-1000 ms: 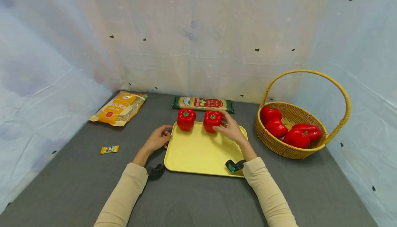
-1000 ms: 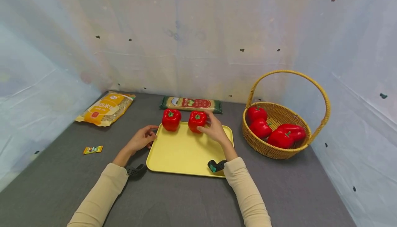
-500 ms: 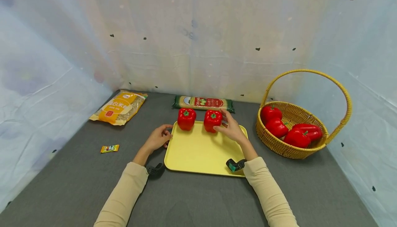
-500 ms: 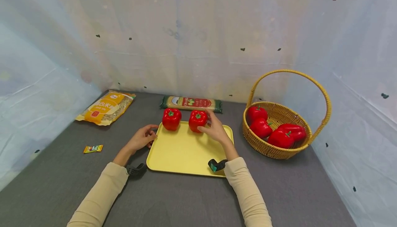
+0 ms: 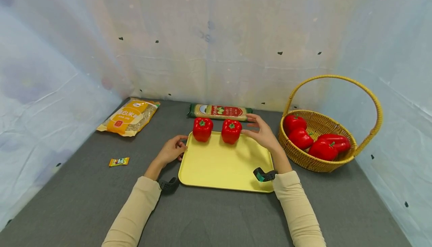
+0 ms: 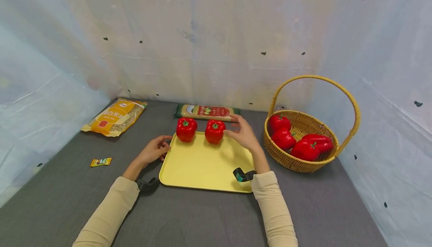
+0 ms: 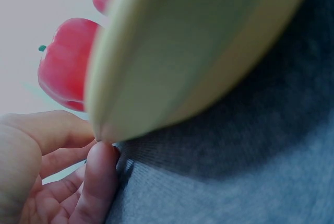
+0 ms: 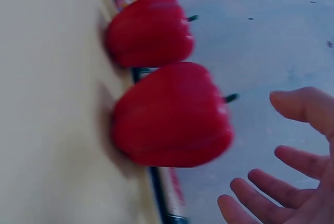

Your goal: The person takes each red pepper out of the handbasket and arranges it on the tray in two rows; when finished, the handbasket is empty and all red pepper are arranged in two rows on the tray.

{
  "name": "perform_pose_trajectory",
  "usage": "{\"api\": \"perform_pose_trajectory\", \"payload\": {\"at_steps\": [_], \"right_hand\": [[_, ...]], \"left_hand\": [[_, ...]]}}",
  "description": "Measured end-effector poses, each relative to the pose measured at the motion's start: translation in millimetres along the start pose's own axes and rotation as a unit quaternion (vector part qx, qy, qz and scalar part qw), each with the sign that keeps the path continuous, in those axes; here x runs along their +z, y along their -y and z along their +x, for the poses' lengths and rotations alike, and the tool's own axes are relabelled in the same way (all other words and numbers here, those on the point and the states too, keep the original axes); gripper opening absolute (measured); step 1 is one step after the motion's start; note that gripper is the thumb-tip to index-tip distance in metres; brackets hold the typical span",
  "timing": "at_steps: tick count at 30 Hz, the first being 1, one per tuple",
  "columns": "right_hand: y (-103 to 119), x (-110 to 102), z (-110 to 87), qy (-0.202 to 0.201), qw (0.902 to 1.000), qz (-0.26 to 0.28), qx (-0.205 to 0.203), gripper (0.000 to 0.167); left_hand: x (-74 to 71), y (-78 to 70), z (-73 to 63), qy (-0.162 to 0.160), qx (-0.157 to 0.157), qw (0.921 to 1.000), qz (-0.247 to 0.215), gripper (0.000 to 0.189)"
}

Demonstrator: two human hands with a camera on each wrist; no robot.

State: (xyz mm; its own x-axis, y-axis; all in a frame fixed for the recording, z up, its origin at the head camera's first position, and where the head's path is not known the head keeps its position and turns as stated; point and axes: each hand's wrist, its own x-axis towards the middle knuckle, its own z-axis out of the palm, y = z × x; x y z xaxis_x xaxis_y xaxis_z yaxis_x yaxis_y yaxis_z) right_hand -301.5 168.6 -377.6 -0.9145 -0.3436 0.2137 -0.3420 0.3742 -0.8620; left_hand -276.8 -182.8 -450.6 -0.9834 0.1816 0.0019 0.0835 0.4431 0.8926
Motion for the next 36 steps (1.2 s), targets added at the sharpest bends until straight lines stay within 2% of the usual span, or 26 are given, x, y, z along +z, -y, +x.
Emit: {"api": "perform_pose_trajectory", "payload": {"at_steps": [7, 11, 14, 18, 20, 27, 31, 36], "right_hand": [[10.0, -30.7, -13.3, -0.005, 0.9994, -0.02, -0.028, 0.049], [13.0, -51.4, -21.5, -0.022, 0.998, -0.042, -0.041, 0.045], [24.0, -65.6, -30.1, -0.034, 0.9965, -0.062, -0.045, 0.043], [24.2, -88.5, -35.9, -0.049, 0.9931, -0.096, -0.046, 0.043], [14.0, -101.6, -34.1, -0.057, 0.9913, -0.11, -0.045, 0.044], [6.5, -134.4, -33.5, -0.095, 0.9854, -0.139, 0.024, 0.048], [0.4, -147.7, -31.7, -0.094, 0.9826, -0.149, 0.06, 0.057], [-8.7, -159.1, -29.3, -0.09, 0.9834, -0.133, 0.085, 0.069]], "left_hand": [[1.1, 1.2, 0.5, -0.001, -0.001, 1.0, 0.002, 0.04], [0.3, 2.3, 0.9, 0.0, 0.002, 1.0, 0.002, 0.04], [-0.6, 3.1, 1.7, 0.001, 0.002, 1.0, 0.002, 0.041], [-1.4, 3.0, 1.7, 0.0, 0.0, 1.0, 0.002, 0.041], [-1.6, 2.7, 1.2, 0.001, 0.001, 1.0, 0.003, 0.041], [-1.1, 3.4, 1.5, 0.001, 0.004, 1.0, 0.004, 0.041], [-0.9, 3.3, 1.2, 0.001, 0.002, 1.0, 0.001, 0.04], [-0.5, 0.7, -0.2, -0.001, 0.004, 1.0, -0.007, 0.04]]}}
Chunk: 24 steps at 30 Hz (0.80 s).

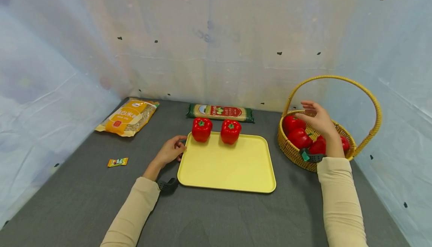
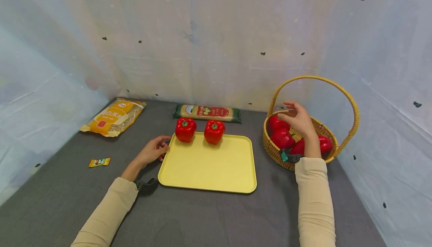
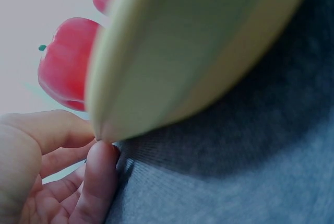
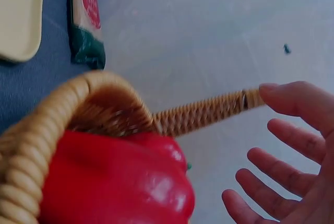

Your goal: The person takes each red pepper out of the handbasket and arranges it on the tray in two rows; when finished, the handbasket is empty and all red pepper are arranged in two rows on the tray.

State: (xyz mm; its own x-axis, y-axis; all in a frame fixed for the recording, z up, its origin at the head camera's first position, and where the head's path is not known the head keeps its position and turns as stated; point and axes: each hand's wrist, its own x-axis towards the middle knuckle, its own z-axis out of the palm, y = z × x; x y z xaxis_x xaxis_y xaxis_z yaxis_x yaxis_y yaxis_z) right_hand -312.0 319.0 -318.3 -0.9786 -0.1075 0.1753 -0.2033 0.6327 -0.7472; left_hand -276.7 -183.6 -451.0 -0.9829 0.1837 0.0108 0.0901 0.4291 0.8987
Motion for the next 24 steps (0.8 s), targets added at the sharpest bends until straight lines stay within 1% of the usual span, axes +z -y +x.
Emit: {"api": "perform_pose_trajectory", "payload": {"at_steps": [5, 10, 16, 24], "right_hand": [[-9.4, -3.3, 4.5, 0.008, 0.9998, 0.009, 0.017, 0.074], [-17.0, -4.4, 9.0, 0.026, 0.9992, 0.012, 0.027, 0.079], [-26.1, -2.7, 13.1, 0.04, 0.9982, -0.002, 0.043, 0.081], [-35.4, 1.0, 16.1, 0.053, 0.9963, 0.007, 0.068, 0.085]], "left_hand": [[0.5, 1.0, -0.2, 0.002, -0.002, 1.0, 0.001, 0.04], [0.2, 1.6, 0.2, 0.001, -0.001, 1.0, -0.002, 0.041], [-0.1, 0.6, -0.4, 0.003, -0.001, 1.0, -0.004, 0.041], [-0.1, -1.1, -2.0, 0.005, -0.001, 1.0, 0.003, 0.041]]}}
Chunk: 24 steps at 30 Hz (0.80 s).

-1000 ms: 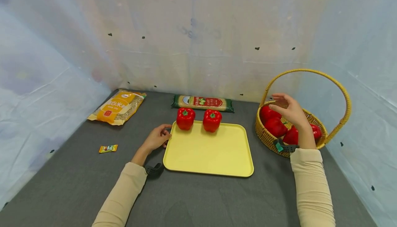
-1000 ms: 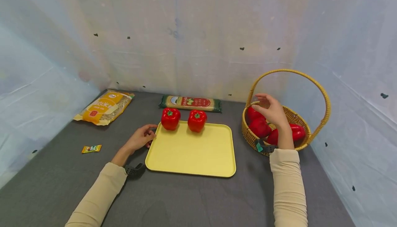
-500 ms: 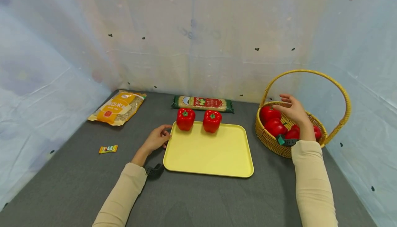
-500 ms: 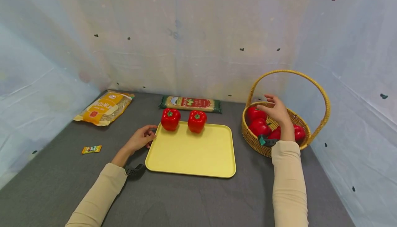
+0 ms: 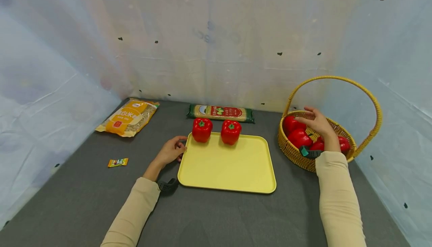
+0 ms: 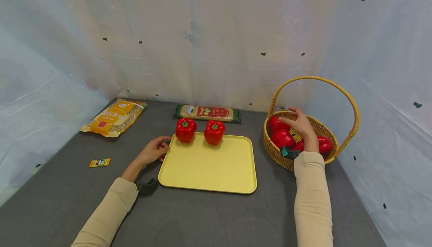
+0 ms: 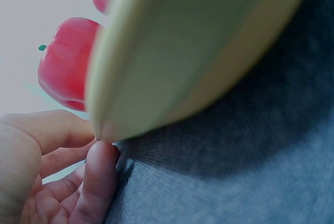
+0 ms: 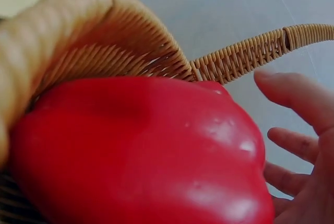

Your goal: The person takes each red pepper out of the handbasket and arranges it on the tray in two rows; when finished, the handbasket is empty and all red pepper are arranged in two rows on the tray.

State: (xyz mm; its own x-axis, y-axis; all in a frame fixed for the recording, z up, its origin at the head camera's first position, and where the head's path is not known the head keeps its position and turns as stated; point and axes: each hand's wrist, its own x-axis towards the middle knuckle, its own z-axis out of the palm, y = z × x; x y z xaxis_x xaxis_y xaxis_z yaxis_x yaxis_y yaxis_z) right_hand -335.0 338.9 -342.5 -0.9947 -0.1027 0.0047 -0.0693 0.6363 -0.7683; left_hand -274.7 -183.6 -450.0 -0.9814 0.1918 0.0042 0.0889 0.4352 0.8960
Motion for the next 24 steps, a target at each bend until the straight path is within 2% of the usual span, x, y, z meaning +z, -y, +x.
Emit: {"api": "perform_pose_trajectory", "payload": {"at_steps": [7, 15, 24], "right_hand": [[-3.9, 4.6, 2.5, 0.022, 0.9997, -0.001, 0.011, 0.086], [-3.8, 9.4, 2.7, 0.053, 0.9974, -0.011, 0.048, 0.09], [-8.1, 9.9, 6.4, 0.056, 0.9956, -0.04, 0.063, 0.091]], "left_hand": [[-0.4, -1.1, -0.5, -0.003, -0.003, 1.0, 0.002, 0.041], [0.3, 0.6, 0.2, -0.004, 0.0, 1.0, 0.005, 0.041], [0.1, 0.7, 0.6, -0.004, -0.003, 1.0, 0.002, 0.041]]}}
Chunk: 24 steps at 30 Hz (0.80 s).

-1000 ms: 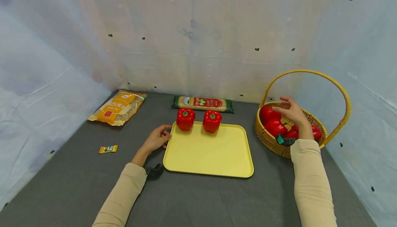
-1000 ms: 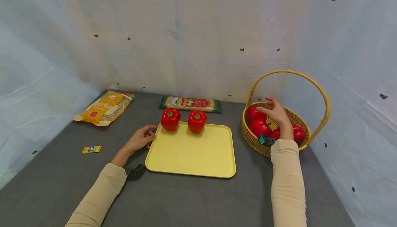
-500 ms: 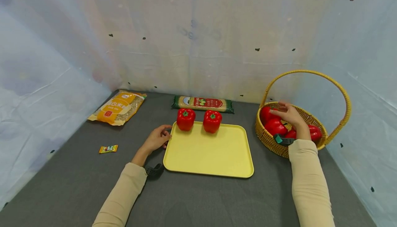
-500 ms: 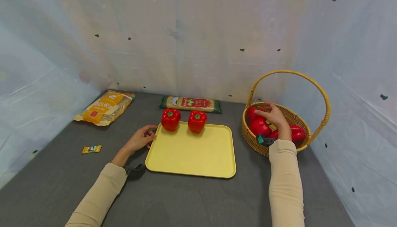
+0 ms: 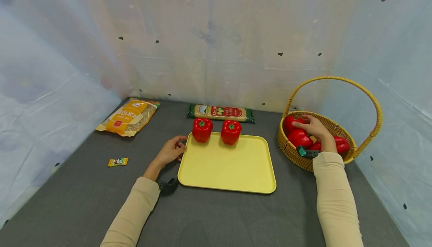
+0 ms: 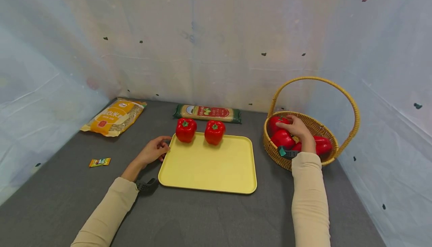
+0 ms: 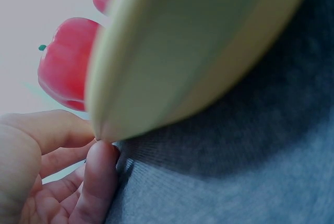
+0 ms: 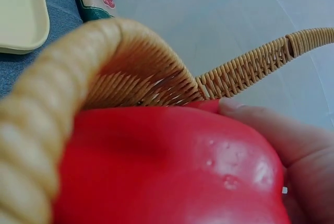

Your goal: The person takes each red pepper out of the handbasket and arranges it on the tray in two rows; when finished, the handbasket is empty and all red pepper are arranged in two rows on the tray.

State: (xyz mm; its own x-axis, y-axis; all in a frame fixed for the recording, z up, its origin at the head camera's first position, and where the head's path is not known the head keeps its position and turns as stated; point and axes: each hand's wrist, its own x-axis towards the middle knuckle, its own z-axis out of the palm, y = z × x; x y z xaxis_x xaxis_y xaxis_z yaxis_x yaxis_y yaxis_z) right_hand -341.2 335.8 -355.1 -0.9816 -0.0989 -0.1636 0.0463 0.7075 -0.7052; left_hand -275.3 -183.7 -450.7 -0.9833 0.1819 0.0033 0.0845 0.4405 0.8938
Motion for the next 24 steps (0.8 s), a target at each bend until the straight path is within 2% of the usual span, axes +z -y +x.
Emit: {"api": "perform_pose_trajectory", "payload": {"at_steps": [9, 24], "right_hand": [[-0.6, -0.4, -1.9, -0.026, 0.9996, -0.009, 0.005, 0.094], [5.1, -6.2, -15.2, -0.118, 0.9915, 0.048, -0.025, 0.093]], "left_hand": [[0.2, 1.5, 1.8, -0.003, 0.006, 1.0, 0.003, 0.041], [-0.4, 0.1, 0.6, -0.002, 0.002, 1.0, 0.006, 0.041]]}}
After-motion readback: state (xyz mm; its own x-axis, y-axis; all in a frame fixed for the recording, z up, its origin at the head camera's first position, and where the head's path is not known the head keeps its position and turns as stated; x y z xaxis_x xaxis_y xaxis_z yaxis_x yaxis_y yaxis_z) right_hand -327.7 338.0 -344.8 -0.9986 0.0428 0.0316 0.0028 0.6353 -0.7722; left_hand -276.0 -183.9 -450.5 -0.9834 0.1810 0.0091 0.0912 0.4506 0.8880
